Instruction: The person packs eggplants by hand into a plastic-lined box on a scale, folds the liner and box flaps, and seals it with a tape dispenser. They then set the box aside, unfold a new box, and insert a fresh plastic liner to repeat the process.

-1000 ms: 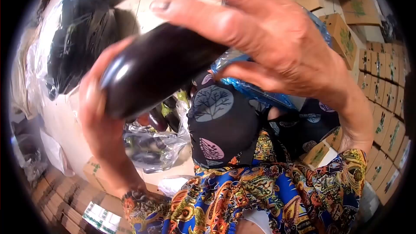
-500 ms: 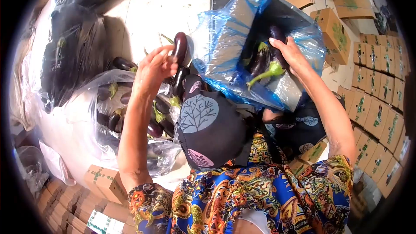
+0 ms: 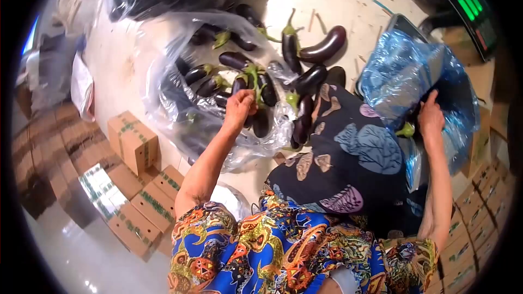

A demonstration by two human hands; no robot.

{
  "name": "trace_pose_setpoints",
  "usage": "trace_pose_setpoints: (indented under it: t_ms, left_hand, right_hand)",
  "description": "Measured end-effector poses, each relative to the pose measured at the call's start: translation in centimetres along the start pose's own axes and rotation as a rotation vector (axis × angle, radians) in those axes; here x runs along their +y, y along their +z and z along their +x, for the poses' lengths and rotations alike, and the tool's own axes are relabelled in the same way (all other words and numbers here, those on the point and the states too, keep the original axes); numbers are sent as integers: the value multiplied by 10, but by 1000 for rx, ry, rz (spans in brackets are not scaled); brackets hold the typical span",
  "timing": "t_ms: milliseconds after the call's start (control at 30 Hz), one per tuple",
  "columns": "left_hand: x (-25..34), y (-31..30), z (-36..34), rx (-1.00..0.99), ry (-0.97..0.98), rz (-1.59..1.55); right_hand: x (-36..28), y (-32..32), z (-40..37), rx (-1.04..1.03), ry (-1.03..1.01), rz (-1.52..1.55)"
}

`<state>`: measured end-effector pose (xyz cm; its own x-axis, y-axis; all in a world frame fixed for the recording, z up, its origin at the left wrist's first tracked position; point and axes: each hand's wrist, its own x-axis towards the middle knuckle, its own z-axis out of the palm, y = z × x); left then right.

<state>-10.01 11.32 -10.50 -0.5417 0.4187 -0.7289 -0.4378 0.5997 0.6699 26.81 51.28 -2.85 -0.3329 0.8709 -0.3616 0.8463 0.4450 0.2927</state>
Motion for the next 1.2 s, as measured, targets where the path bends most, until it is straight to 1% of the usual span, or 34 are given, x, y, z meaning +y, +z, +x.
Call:
trace_pose_setpoints:
  t_ms: [33, 67, 100, 167, 233, 267, 300, 367, 400, 433, 467, 500, 533, 567, 633, 700, 733, 767, 800, 833, 867, 900, 933, 967, 1000, 1033, 1100, 1133, 1167, 1200]
  left_hand:
    - [-6, -12, 7, 61, 107, 91]
    - [-5, -21, 14, 189, 242, 331]
    - [3, -26, 22, 314, 447, 507]
    - [23, -27, 35, 420, 797, 890]
    - [30, -27, 65, 261, 923, 1096]
    - [30, -21, 77, 197, 933, 1191]
    - [27, -16, 87, 123, 923, 1295]
    - [18, -14, 114, 84, 960, 1522]
    - [14, -21, 126, 67, 997, 1529]
    - [23, -24, 125, 25, 962, 1539]
    - [42, -21, 118, 11, 860, 1527]
    - [30, -40, 137, 67, 942, 1299]
    - [76, -35, 100, -78, 887, 1144]
    - [100, -34, 78, -76, 856, 1019]
    - [151, -30, 39, -141, 744, 834]
    - [192, -17, 7, -105, 741, 629]
    - [223, 0, -13, -189, 783, 501]
    - [251, 22, -35, -270, 821, 371]
    - [272, 41, -44, -395, 893, 293]
    - [289, 63, -49, -517, 963, 215]
    - [301, 89, -53, -668, 934, 116]
    - [310, 120, -60, -814, 907, 21]
    - [320, 152, -67, -932, 924, 10]
    - [327, 185, -73, -1052, 938, -2]
    - [320, 220, -71, -1146, 820, -102]
    - [308, 242, -62, -1234, 694, -208]
    - [301, 254, -61, -1109, 633, -39]
    - [292, 249, -43, -1164, 565, 129]
    - [280, 240, -28, -1151, 502, 303]
    - [267, 226, -24, -1092, 446, 352]
  right_hand:
    - [2, -2, 1, -36, 21, -24]
    - [6, -3, 1, -61, 14, -17]
    - [7, -9, 1, -86, 11, -14]
    - [7, -25, -8, -114, -28, -17]
    - [0, -49, -19, -157, -65, -38]
    - [-3, -58, -27, -104, -89, 1]
    - [0, -59, -28, -87, -149, 94]
    - [12, -65, -36, -57, -247, 268]
    - [16, -69, -42, 9, -305, 375]
    - [22, -73, -48, 51, -315, 389]
    - [28, -88, -52, 14, -329, 496]
    - [32, -105, -58, -15, -245, 584]
    - [42, -116, -62, -41, -160, 619]
    - [54, -123, -71, 10, -118, 671]
    - [57, -141, -79, 56, -6, 791]
    - [56, -151, -80, 144, -90, 906]
    - [51, -161, -78, 191, -219, 898]
    - [45, -168, -74, 152, -313, 967]
    - [33, -182, -74, 87, -359, 1016]
    - [20, -197, -74, 34, -446, 1084]
    - [7, -205, -70, 41, -597, 1108]
    - [-3, -209, -68, -43, -698, 1269]
    - [-16, -209, -66, -171, -718, 1453]
    - [-19, -214, -68, -404, -733, 1610]
    - [-22, -219, -70, -645, -706, 1747]
    - [-19, -217, -72, -652, -581, 1724]
    - [-2, -196, -87, -568, -425, 1895]
    - [4, -190, -97, -475, -345, 1848]
    - [12, -180, -108, -383, -243, 1730]
    - [10, -175, -121, -286, -95, 1679]
